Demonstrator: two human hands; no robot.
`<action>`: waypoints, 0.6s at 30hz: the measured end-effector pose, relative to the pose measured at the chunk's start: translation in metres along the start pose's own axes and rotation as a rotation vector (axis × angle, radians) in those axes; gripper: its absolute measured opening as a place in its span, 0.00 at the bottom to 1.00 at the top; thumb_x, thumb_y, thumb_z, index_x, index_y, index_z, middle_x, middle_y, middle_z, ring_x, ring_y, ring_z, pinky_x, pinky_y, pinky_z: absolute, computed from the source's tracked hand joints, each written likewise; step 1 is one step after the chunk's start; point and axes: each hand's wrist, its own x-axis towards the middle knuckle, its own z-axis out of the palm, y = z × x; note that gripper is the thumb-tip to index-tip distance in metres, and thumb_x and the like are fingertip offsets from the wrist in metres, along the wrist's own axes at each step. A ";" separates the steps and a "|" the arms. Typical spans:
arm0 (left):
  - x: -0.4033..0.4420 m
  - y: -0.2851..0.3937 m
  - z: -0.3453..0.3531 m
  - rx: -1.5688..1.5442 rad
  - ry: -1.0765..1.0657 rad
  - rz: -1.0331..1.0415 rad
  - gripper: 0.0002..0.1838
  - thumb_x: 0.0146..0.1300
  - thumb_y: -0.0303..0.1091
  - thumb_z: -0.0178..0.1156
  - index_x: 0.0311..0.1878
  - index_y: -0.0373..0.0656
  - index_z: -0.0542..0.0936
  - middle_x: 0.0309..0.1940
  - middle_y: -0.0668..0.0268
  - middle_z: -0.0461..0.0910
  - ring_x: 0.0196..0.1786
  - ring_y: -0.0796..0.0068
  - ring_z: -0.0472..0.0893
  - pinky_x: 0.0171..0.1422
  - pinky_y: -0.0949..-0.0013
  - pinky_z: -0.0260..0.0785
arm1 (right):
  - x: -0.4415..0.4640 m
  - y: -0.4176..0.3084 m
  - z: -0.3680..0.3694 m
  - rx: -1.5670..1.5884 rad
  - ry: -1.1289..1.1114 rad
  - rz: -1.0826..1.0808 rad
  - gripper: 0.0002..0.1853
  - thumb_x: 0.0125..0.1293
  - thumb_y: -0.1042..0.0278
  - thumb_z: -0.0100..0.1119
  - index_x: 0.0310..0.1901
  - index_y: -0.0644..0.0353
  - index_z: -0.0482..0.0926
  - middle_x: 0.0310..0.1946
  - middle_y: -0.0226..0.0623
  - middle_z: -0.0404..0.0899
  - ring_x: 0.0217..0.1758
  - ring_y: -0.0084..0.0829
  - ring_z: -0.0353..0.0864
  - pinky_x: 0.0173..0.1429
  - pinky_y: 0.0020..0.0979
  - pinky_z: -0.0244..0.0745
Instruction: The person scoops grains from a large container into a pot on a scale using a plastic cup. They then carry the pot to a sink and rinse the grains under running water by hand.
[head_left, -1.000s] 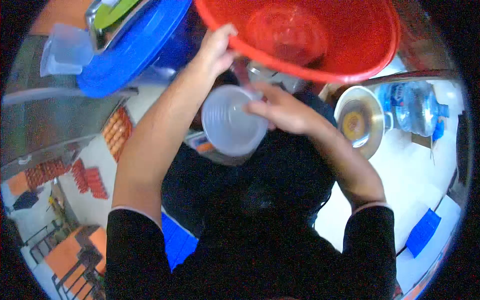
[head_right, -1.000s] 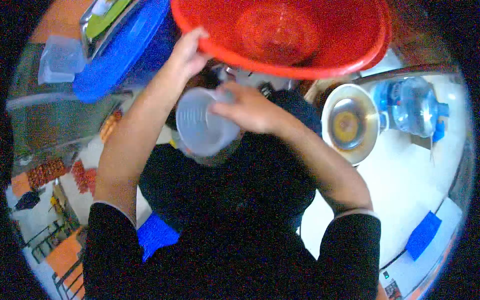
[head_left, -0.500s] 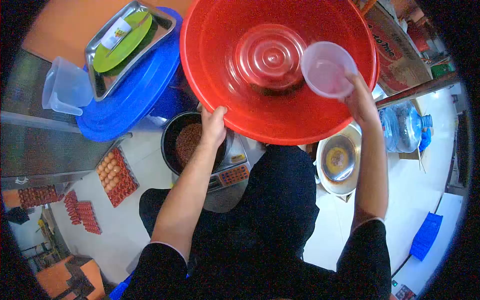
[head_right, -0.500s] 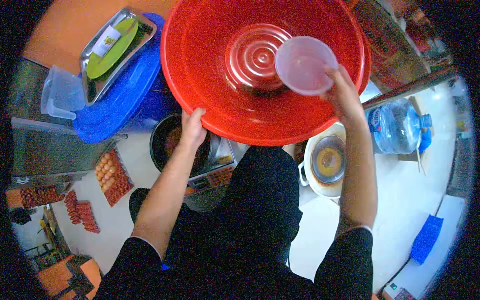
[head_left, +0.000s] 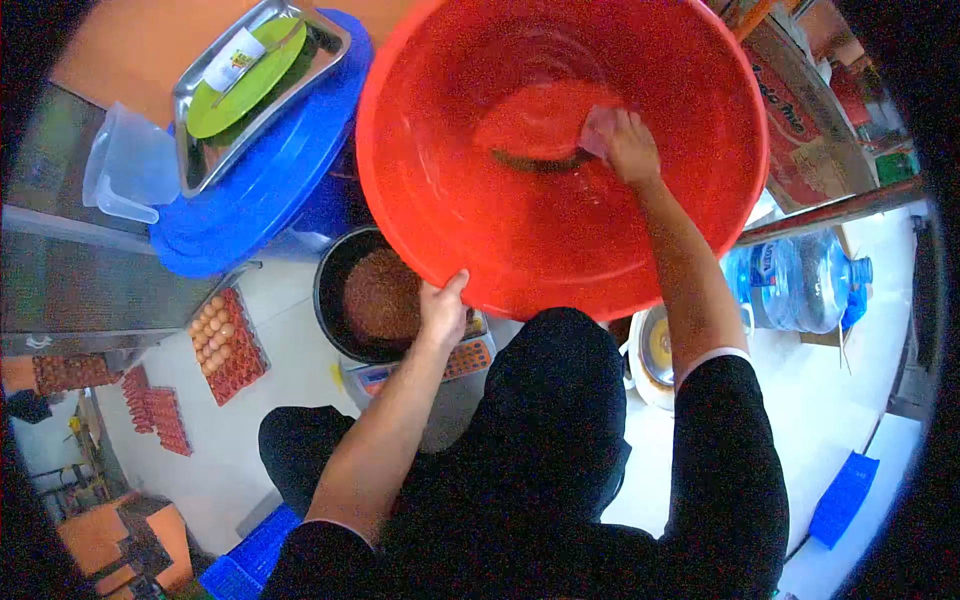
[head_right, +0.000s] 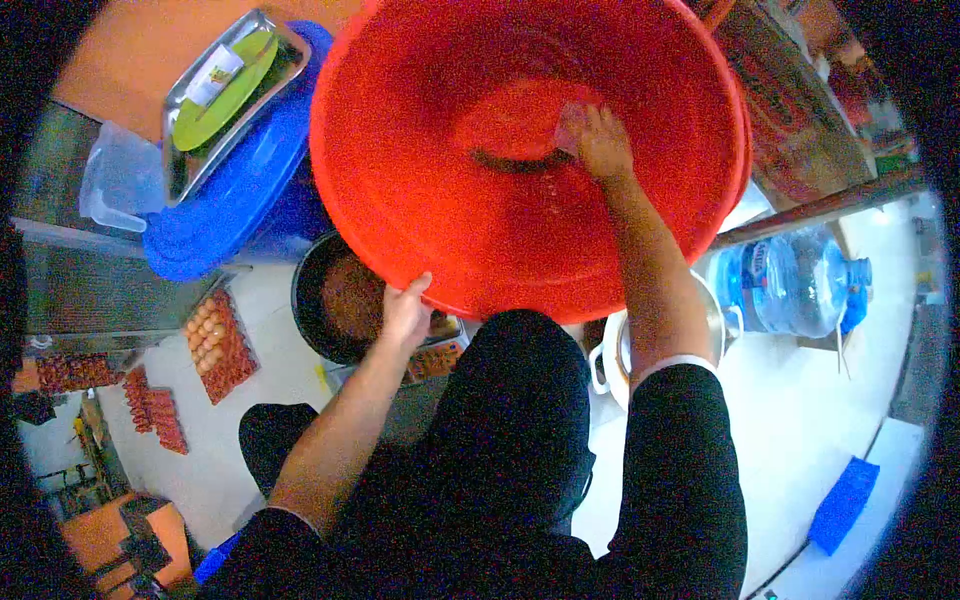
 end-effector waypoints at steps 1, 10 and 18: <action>0.001 -0.004 -0.003 0.008 -0.048 0.032 0.24 0.63 0.20 0.55 0.63 0.42 0.69 0.59 0.59 0.75 0.60 0.57 0.76 0.65 0.52 0.69 | -0.001 0.002 0.012 -0.007 0.037 -0.039 0.30 0.54 0.67 0.63 0.62 0.41 0.72 0.61 0.46 0.66 0.62 0.49 0.67 0.64 0.45 0.68; -0.005 0.004 0.023 0.072 0.077 -0.200 0.23 0.62 0.23 0.56 0.62 0.46 0.71 0.57 0.61 0.77 0.58 0.56 0.78 0.56 0.47 0.75 | 0.007 -0.008 0.054 0.095 -0.074 0.095 0.24 0.65 0.59 0.55 0.63 0.40 0.69 0.65 0.41 0.63 0.66 0.48 0.63 0.67 0.47 0.64; 0.000 0.013 0.016 0.268 0.134 -0.288 0.27 0.57 0.25 0.61 0.62 0.46 0.72 0.55 0.62 0.78 0.51 0.59 0.81 0.41 0.55 0.79 | 0.026 -0.040 0.175 0.211 0.580 -0.040 0.19 0.68 0.55 0.51 0.58 0.49 0.70 0.61 0.34 0.68 0.66 0.39 0.65 0.67 0.44 0.63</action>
